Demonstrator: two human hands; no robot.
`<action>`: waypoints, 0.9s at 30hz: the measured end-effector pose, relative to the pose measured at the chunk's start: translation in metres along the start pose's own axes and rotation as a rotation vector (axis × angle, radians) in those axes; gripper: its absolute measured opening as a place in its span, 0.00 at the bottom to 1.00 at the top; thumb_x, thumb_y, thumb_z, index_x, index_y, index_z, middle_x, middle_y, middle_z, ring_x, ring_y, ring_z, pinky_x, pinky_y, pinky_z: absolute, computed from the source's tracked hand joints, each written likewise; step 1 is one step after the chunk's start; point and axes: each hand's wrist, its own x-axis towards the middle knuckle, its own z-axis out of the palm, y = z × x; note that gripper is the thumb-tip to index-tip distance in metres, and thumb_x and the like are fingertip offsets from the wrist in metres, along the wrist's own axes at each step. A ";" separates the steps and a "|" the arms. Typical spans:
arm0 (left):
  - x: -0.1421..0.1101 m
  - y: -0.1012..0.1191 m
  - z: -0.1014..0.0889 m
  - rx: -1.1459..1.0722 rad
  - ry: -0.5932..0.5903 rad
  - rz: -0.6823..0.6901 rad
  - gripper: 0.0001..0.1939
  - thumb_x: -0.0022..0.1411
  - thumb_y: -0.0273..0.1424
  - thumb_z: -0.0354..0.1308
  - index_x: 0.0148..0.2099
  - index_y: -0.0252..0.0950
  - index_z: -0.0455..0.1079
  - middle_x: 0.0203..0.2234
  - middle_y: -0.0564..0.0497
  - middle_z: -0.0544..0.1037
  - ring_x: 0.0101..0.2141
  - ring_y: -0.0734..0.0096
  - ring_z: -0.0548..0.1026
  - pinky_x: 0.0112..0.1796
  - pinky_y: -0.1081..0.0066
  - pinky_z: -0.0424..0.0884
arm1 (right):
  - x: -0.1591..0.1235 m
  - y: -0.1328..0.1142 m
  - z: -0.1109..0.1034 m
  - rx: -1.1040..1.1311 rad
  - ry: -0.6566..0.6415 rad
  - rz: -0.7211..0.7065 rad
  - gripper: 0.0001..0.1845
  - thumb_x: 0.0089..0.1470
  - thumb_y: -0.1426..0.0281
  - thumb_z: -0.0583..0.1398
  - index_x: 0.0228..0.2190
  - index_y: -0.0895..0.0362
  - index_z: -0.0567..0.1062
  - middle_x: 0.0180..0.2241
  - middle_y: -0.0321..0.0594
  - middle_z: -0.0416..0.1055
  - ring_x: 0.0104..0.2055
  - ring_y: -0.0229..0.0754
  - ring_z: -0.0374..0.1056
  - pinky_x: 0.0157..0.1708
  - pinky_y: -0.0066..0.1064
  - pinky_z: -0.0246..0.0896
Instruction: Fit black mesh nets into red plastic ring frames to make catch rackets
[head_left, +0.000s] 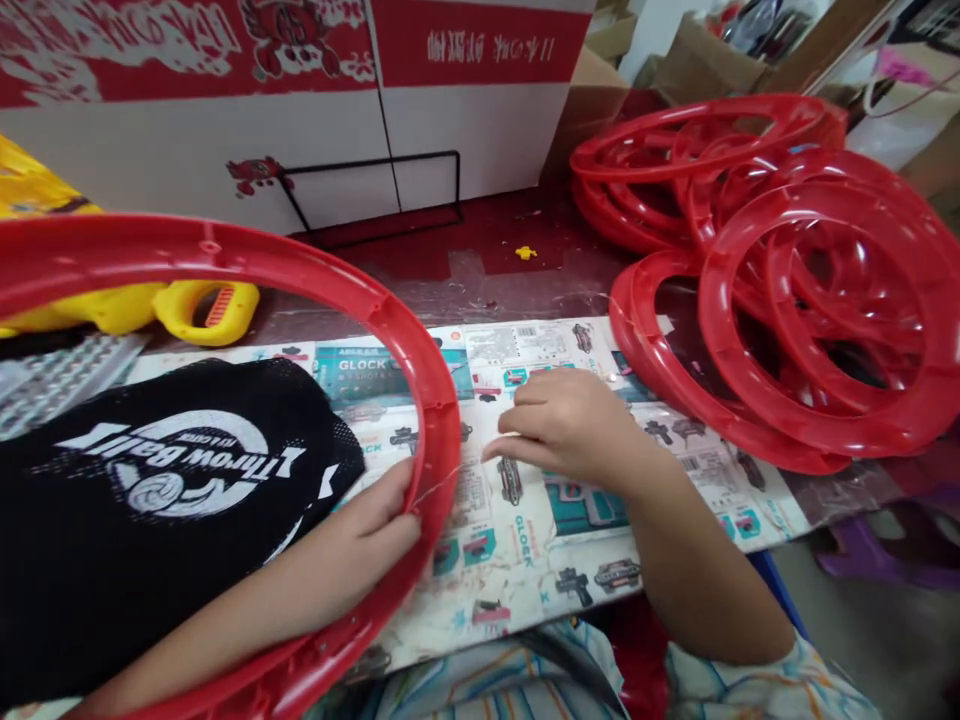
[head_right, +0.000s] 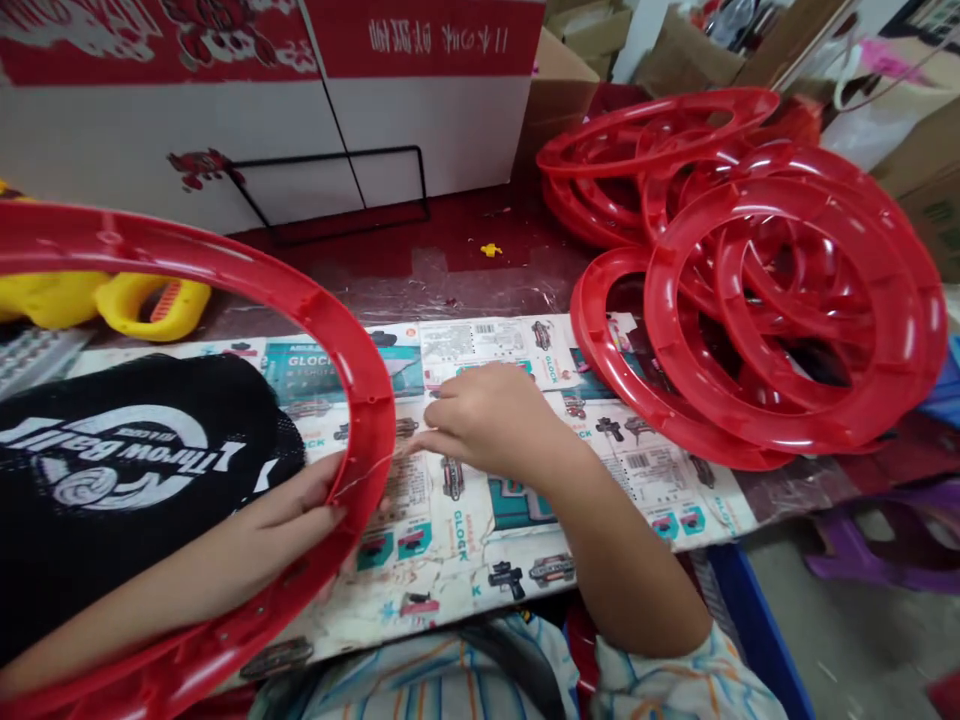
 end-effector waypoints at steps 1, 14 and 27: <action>-0.001 -0.001 -0.001 -0.053 -0.007 -0.046 0.21 0.62 0.35 0.48 0.56 0.34 0.60 0.27 0.52 0.76 0.26 0.65 0.74 0.31 0.68 0.72 | 0.000 0.002 -0.001 -0.015 -0.011 0.039 0.29 0.63 0.52 0.50 0.22 0.58 0.75 0.20 0.35 0.65 0.25 0.36 0.60 0.27 0.30 0.44; -0.003 -0.009 0.002 -0.072 0.081 -0.091 0.41 0.58 0.35 0.51 0.68 0.40 0.33 0.38 0.49 0.77 0.27 0.66 0.76 0.33 0.68 0.72 | 0.012 -0.034 0.022 0.152 -0.082 -0.223 0.12 0.64 0.74 0.51 0.35 0.59 0.74 0.31 0.38 0.72 0.33 0.37 0.63 0.31 0.29 0.55; -0.003 -0.014 0.013 -0.181 -0.043 0.090 0.30 0.58 0.25 0.48 0.62 0.40 0.45 0.49 0.47 0.71 0.45 0.65 0.73 0.51 0.62 0.66 | 0.016 -0.037 0.024 0.339 0.007 -0.129 0.15 0.64 0.72 0.50 0.31 0.62 0.74 0.32 0.42 0.70 0.36 0.38 0.65 0.39 0.30 0.62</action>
